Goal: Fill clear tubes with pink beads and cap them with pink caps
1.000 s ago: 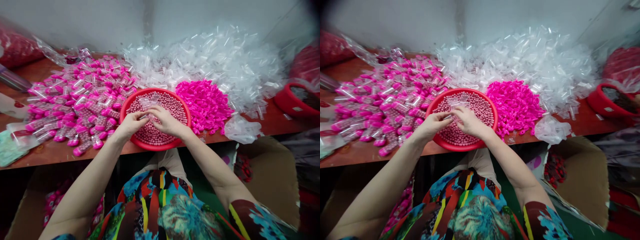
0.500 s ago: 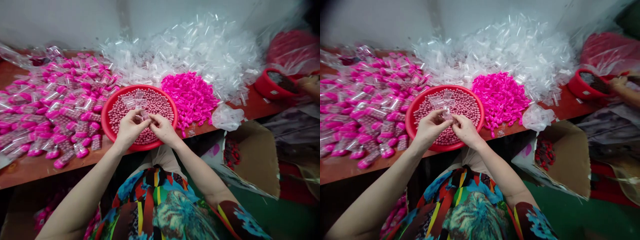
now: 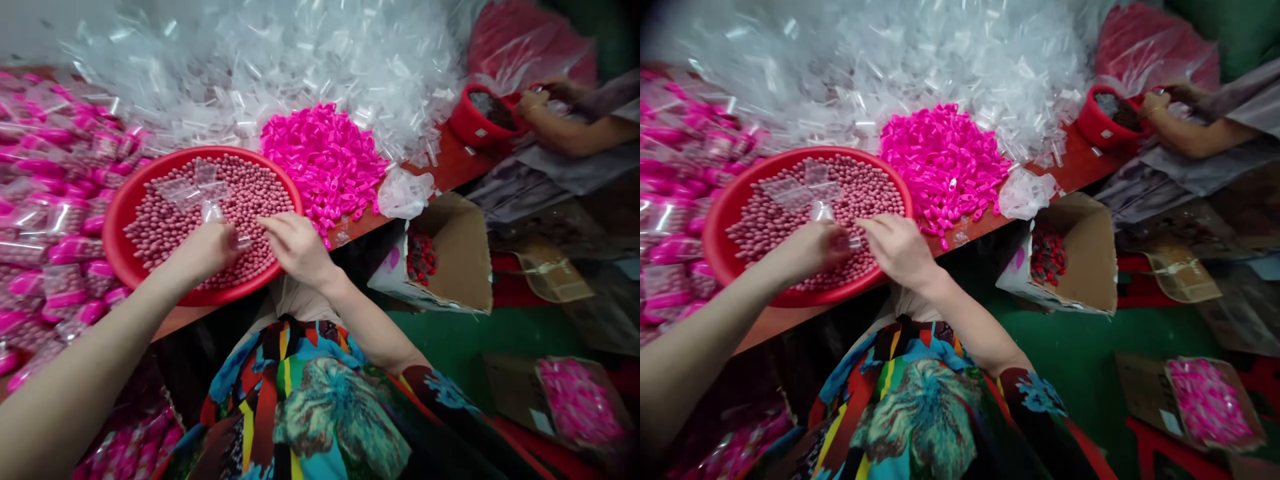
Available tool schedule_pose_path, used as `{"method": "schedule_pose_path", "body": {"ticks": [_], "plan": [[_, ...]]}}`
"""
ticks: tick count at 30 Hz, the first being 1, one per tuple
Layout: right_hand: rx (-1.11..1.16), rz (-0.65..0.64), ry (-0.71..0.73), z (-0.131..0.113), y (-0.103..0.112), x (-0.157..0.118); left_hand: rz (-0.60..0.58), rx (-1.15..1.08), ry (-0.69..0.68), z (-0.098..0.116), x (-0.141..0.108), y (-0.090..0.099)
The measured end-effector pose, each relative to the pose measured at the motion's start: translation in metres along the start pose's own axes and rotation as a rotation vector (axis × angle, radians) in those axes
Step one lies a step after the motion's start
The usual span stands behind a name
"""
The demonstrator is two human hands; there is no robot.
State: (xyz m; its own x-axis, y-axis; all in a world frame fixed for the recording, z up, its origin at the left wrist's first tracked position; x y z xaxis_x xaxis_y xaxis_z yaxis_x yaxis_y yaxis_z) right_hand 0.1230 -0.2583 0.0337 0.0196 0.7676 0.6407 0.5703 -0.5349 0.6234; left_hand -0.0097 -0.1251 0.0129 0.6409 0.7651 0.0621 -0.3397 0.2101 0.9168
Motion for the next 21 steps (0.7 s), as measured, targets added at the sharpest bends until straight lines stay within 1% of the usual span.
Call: {"method": "schedule_pose_path", "body": {"ticks": [1, 2, 3, 4, 5, 7, 10, 13, 15, 17, 21], "plan": [[0.021, 0.075, -0.088, 0.020, 0.013, -0.010, -0.047, 0.094, -0.048, 0.006, 0.004, -0.009], [0.027, 0.131, -0.209, 0.043, 0.025, -0.021, -0.098, 0.179, -0.093, 0.012, 0.008, -0.019], [0.003, 0.171, -0.357, 0.069, 0.034, -0.034, -0.123, 0.230, -0.118, 0.018, 0.012, -0.026], [-0.045, 0.151, -0.495, 0.092, 0.037, -0.048, -0.126, 0.238, -0.113, 0.023, 0.017, -0.030], [-0.079, 0.126, -0.577, 0.110, 0.038, -0.059, -0.134, 0.214, -0.091, 0.028, 0.021, -0.034], [-0.135, 0.050, -0.667, 0.134, 0.030, -0.074, -0.153, 0.055, -0.002, 0.033, 0.027, -0.041], [-0.189, -0.005, -0.727, 0.144, 0.009, -0.084, -0.171, -0.348, 0.151, 0.034, 0.027, -0.047], [-0.197, 0.009, -0.768, 0.142, -0.003, -0.088, -0.200, -0.616, 0.206, 0.034, 0.018, -0.045], [-0.162, 0.033, -0.776, 0.141, -0.004, -0.091, -0.221, -0.813, 0.235, 0.033, 0.009, -0.040], [-0.096, 0.062, -0.775, 0.144, -0.001, -0.095, -0.225, -1.028, 0.265, 0.032, -0.001, -0.031], [0.087, 0.163, -0.747, 0.149, 0.013, -0.098, -0.207, -1.315, 0.289, 0.027, -0.023, -0.013]]}}
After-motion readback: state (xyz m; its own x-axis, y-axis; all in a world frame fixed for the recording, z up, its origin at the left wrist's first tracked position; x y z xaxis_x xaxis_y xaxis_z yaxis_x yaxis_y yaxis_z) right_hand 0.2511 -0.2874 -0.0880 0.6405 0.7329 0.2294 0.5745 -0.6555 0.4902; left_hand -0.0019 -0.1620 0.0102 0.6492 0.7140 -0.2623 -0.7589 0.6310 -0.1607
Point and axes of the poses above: each hand's wrist, its own x-axis towards the middle knuckle, its own y-axis out of the back of the hand, z = x × y, the point moved 7 cm from there along x, towards the middle knuckle, and after that the axes turned 2 degrees about y, right-handed, at the moved point
